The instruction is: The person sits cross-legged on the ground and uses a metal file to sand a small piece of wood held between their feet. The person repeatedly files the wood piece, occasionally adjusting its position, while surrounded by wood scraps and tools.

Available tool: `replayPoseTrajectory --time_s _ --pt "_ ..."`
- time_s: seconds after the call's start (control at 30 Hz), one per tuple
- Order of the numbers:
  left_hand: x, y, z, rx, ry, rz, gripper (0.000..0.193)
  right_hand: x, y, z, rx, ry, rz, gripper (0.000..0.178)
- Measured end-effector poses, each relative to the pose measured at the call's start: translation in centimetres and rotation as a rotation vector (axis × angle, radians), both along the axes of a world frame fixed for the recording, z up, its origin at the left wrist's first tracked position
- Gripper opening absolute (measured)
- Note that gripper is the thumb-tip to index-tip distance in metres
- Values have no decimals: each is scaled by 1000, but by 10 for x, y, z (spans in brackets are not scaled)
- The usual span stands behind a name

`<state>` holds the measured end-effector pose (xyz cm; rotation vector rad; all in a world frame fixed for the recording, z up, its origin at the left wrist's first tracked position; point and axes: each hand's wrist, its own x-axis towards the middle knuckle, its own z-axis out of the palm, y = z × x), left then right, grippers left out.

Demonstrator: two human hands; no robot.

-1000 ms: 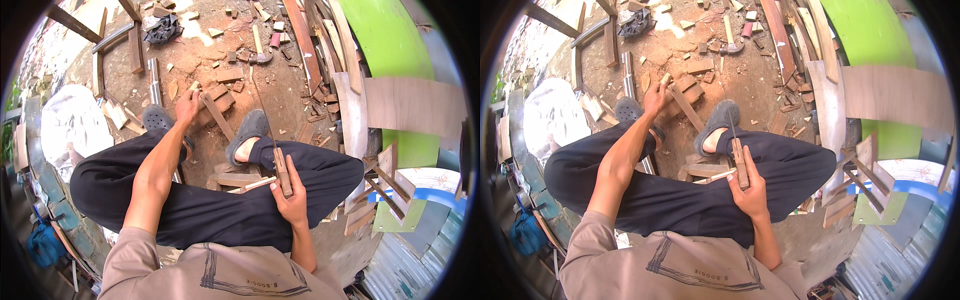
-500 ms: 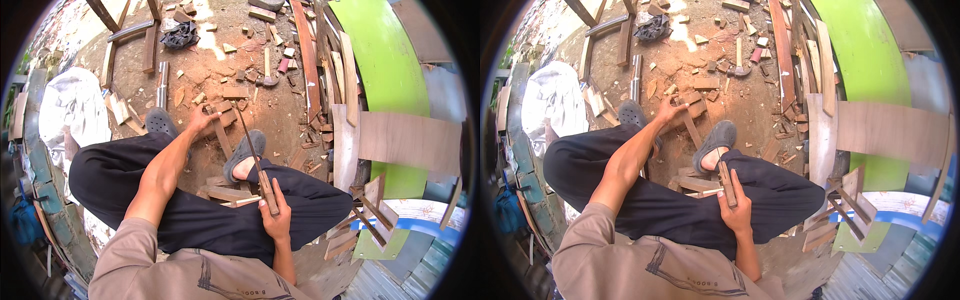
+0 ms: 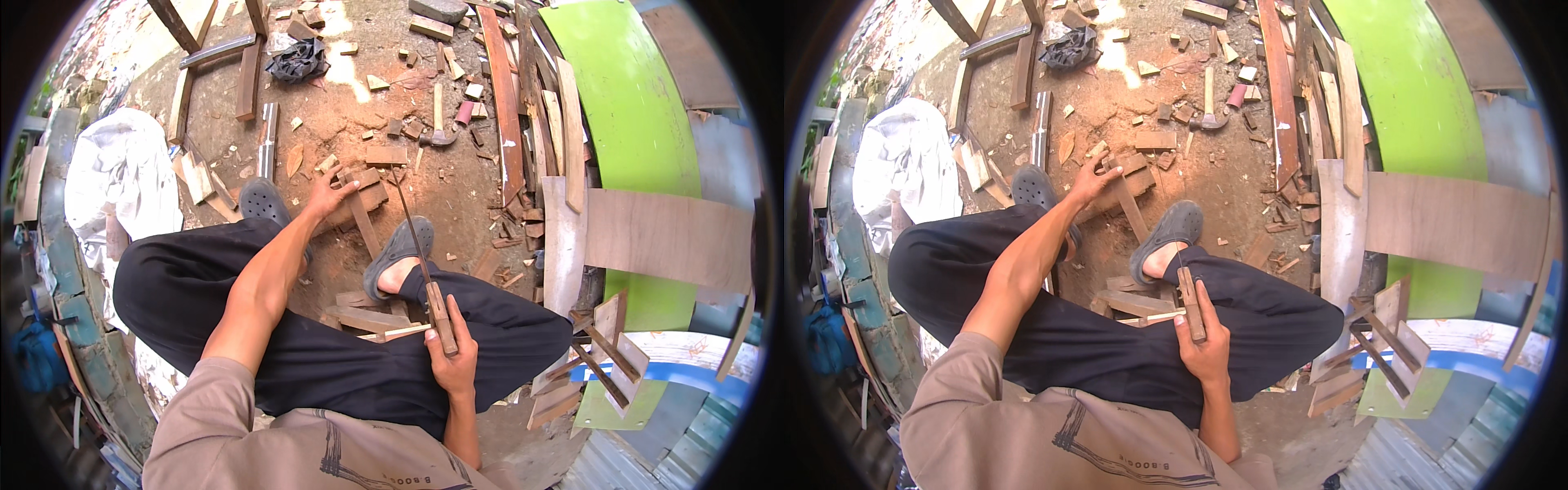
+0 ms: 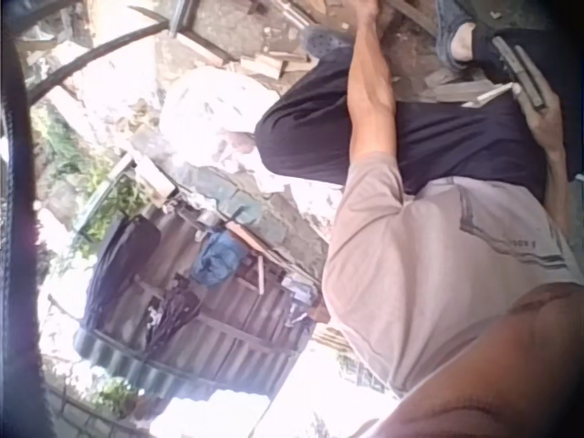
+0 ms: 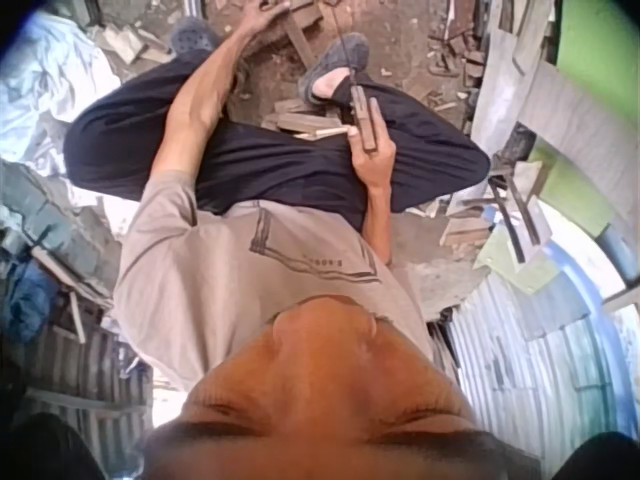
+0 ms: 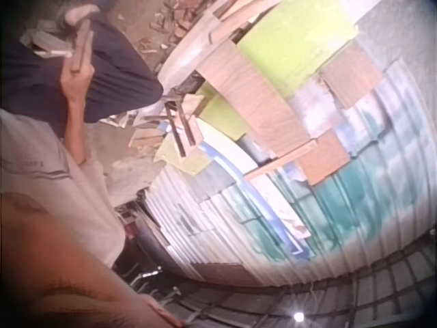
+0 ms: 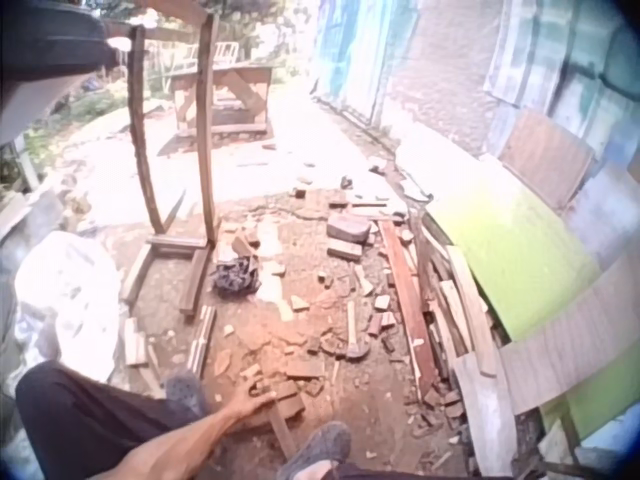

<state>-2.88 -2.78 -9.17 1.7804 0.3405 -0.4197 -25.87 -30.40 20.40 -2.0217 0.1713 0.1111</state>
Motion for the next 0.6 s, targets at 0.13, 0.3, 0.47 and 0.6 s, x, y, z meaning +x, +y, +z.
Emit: replayPoseTrajectory --time_s 0.13,0.3,0.47,0.6 --pt "-2 -5 18 214 -24 -124 105 2 5 7 35 72 6 56" --pt "-2 -7 34 256 17 -218 108 1 10 6 5 -18 65 52" --pt "-8 10 15 205 -112 -166 91 3 21 29 52 47 93 49" --pt "-5 5 22 70 -98 -7 66 -1 24 30 62 19 85 49"
